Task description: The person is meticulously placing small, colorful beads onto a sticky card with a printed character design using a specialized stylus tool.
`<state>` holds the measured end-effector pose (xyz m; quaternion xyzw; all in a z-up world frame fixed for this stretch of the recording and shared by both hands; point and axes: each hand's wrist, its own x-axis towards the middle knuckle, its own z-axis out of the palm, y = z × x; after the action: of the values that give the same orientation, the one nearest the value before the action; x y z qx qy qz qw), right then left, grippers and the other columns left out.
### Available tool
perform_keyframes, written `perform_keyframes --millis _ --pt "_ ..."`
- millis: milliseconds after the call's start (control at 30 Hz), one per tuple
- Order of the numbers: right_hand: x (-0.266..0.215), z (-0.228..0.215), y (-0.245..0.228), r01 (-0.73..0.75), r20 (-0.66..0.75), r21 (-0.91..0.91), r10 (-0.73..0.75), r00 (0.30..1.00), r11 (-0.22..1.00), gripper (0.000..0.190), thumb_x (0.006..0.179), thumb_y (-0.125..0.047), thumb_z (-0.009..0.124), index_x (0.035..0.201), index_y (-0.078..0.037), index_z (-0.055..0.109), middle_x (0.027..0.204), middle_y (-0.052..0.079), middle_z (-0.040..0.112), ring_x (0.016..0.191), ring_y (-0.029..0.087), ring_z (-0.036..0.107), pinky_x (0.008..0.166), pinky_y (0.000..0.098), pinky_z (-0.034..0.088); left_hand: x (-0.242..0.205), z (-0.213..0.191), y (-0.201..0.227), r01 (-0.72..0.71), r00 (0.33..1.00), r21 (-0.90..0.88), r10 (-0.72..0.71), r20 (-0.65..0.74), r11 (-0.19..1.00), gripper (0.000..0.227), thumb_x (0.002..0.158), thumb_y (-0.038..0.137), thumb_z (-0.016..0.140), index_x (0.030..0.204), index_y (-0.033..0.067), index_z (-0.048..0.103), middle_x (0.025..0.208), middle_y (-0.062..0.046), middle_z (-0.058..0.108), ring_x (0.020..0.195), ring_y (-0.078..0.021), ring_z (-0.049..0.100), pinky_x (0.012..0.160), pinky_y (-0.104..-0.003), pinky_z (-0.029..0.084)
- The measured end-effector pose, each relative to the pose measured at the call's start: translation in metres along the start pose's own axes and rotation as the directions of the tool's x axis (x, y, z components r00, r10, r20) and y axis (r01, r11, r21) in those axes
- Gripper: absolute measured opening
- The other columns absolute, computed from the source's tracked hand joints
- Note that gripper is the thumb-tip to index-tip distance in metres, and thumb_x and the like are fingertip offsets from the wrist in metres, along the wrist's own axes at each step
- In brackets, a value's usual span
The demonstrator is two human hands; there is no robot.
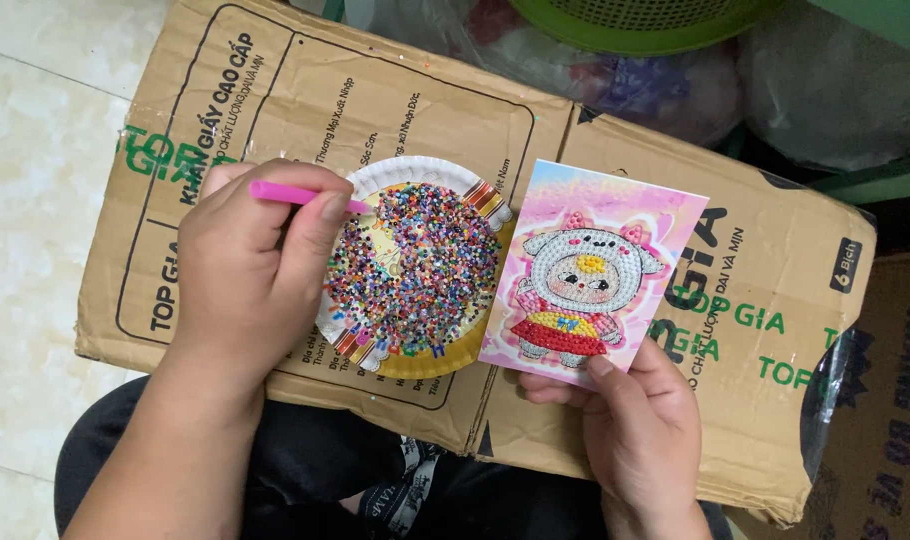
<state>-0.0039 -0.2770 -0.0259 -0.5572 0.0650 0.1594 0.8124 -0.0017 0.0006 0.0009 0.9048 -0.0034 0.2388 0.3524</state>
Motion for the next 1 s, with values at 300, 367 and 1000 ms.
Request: perform_keyframes --millis 300,367,1000 --pt "0.000 0.002 -0.001 -0.009 -0.034 -0.017 0.008 0.999 1.000 0.021 0.086 -0.001 0.049 0.101 0.013 0.053 0.077 0.037 0.065 0.059 0.045 0.068 0.058 0.0441 0.061 0.002 -0.003 0.014 0.281 0.957 -0.301 -0.289 0.018 0.911 0.017 0.100 0.008 0.050 0.093 -0.0019 0.061 0.083 -0.009 0.066 0.076 -0.0156 0.065 0.072 -0.026 0.053" --pt "0.000 0.003 -0.002 -0.008 -0.018 -0.012 0.007 1.000 1.000 0.022 0.086 -0.002 0.049 0.102 0.013 0.052 0.076 0.036 0.066 0.058 0.044 0.069 0.061 0.0460 0.061 0.002 -0.002 0.014 0.298 0.951 -0.336 -0.309 0.021 0.893 0.016 0.100 0.007 0.049 0.094 -0.0024 0.060 0.083 -0.010 0.066 0.076 -0.0158 0.065 0.072 -0.025 0.053" --pt "0.000 0.000 0.000 -0.018 -0.012 -0.013 0.017 1.000 1.000 0.022 0.086 -0.001 0.049 0.102 0.013 0.053 0.077 0.037 0.065 0.059 0.045 0.069 0.059 0.0429 0.061 -0.001 -0.004 -0.001 0.168 0.986 -0.006 -0.168 -0.014 0.986 0.011 0.098 0.009 0.055 0.093 0.0033 0.063 0.091 -0.008 0.066 0.085 -0.0240 0.059 0.075 -0.036 0.043"
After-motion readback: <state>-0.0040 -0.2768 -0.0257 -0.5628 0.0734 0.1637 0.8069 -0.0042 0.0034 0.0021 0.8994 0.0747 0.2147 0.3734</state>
